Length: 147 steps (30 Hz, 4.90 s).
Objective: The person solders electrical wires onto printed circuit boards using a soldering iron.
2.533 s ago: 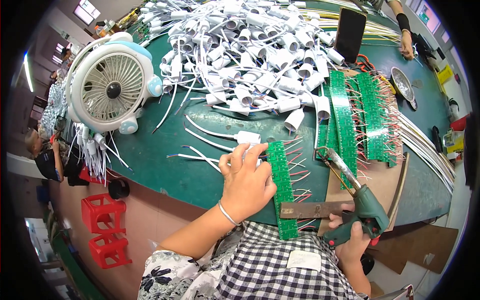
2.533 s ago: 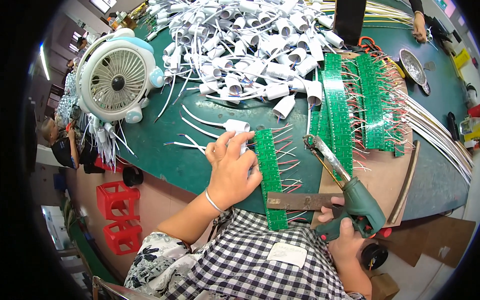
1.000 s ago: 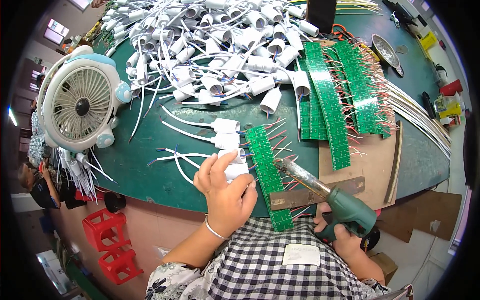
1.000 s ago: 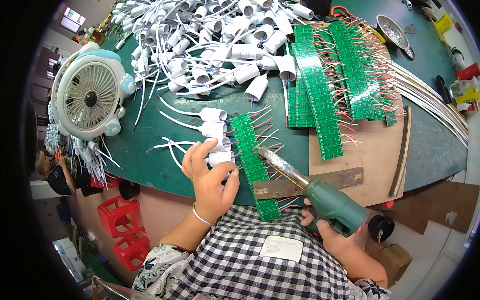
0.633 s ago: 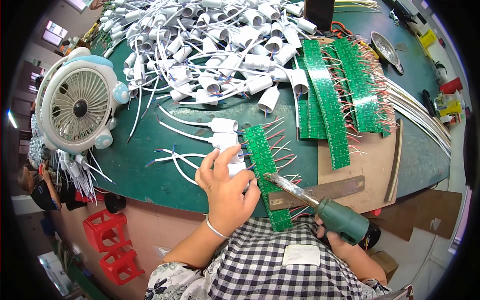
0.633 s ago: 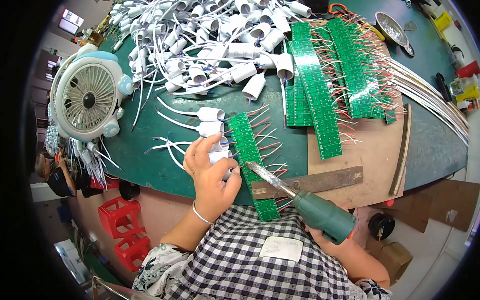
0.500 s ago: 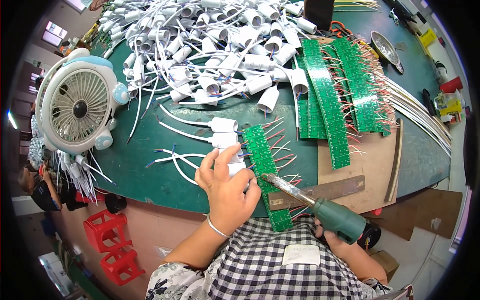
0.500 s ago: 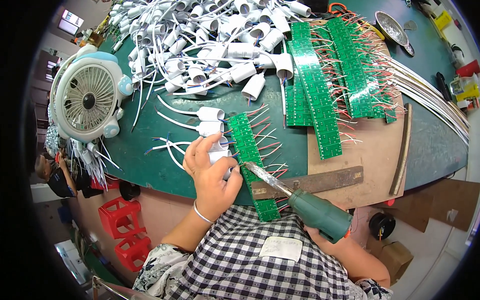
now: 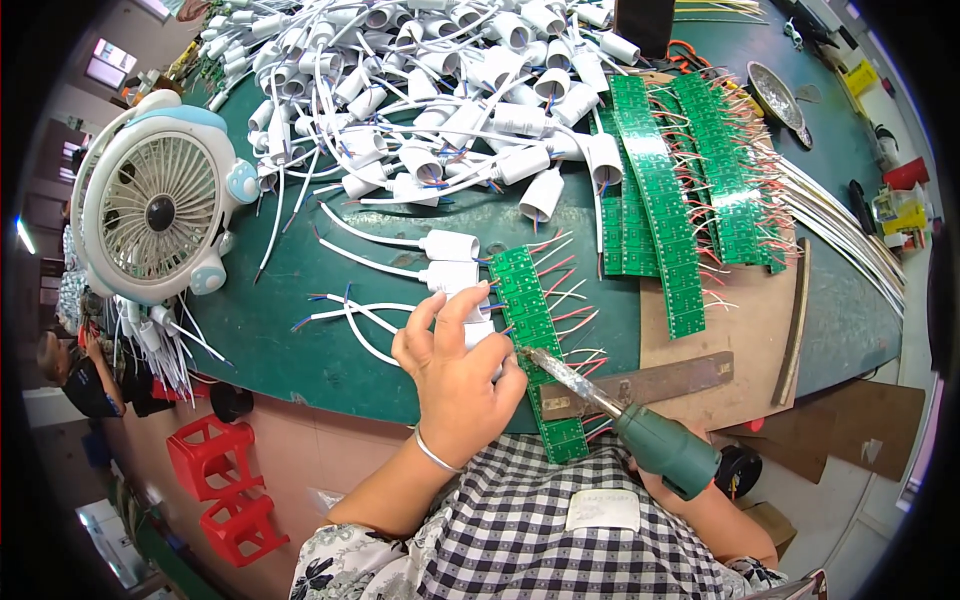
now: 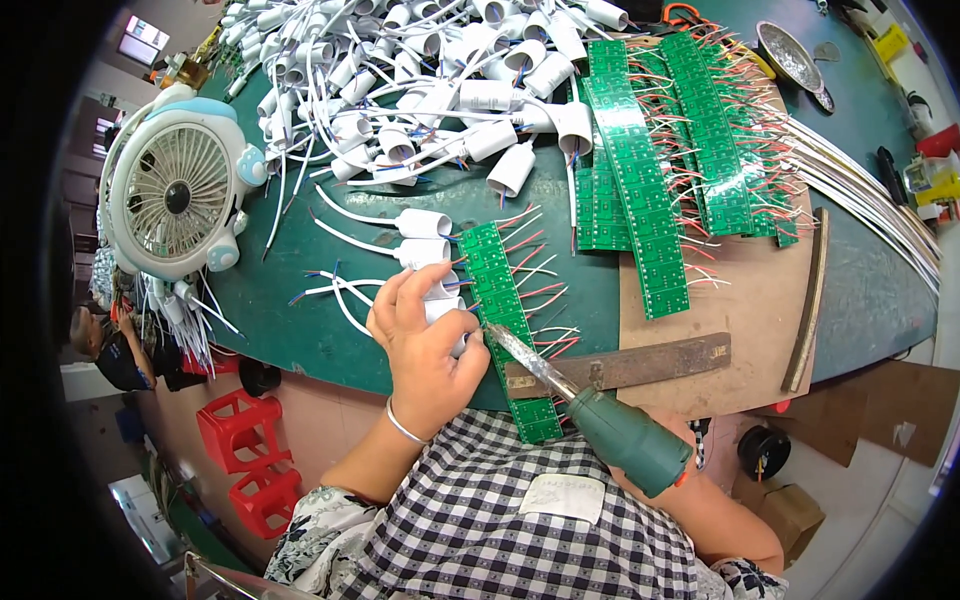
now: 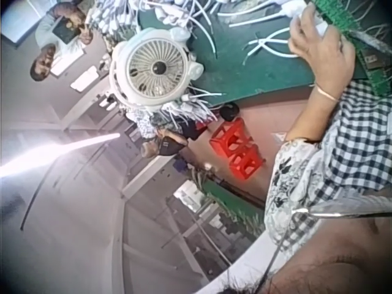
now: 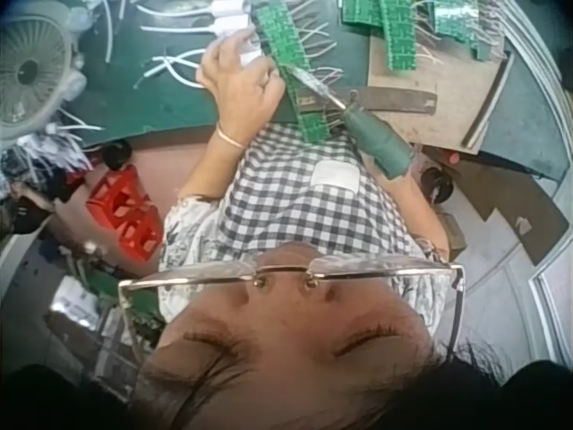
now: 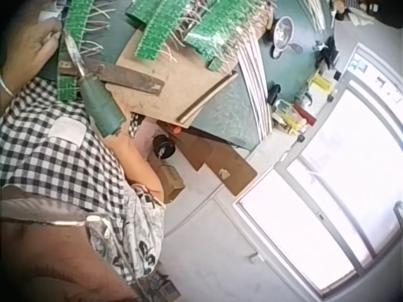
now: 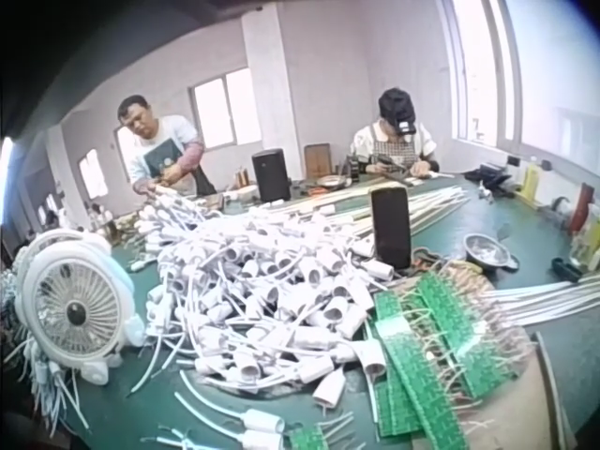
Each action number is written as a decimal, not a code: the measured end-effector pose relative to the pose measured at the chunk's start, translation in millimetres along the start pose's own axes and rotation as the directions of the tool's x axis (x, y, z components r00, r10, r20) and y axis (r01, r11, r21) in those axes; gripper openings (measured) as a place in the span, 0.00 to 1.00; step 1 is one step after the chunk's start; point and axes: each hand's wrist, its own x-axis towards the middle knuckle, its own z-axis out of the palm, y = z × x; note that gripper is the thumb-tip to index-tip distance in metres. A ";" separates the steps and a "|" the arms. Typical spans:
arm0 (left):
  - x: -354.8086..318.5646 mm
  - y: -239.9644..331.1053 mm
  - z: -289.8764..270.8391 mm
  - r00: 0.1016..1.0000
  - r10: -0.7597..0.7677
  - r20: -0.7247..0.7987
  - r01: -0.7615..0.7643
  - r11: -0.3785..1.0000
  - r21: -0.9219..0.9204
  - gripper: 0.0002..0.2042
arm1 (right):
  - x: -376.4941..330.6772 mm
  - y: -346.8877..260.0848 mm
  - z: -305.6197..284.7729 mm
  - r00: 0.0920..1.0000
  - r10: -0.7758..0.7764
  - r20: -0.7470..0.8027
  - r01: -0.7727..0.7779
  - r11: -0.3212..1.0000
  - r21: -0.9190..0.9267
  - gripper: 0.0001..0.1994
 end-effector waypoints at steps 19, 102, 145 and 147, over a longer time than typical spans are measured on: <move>1.7 -2.8 -3.9 1.000 0.018 0.018 -0.018 1.000 0.017 0.03 | -6.8 2.5 4.3 0.996 0.092 0.022 -0.093 0.993 0.068 0.15; 254.9 -42.8 -47.6 0.928 0.273 -0.254 -0.355 0.438 -0.826 0.16 | 3.7 5.8 -5.4 0.731 0.419 -0.539 0.281 0.535 0.797 0.34; -18.4 10.2 -11.9 0.990 0.127 -0.064 -0.117 0.984 0.137 0.05 | -35.4 10.2 11.4 0.970 0.241 -0.016 -0.213 0.886 0.412 0.26; -16.7 8.7 -12.4 0.990 0.124 -0.067 -0.113 0.982 0.149 0.04 | -36.1 12.7 10.0 0.974 0.228 -0.009 -0.208 0.905 0.371 0.27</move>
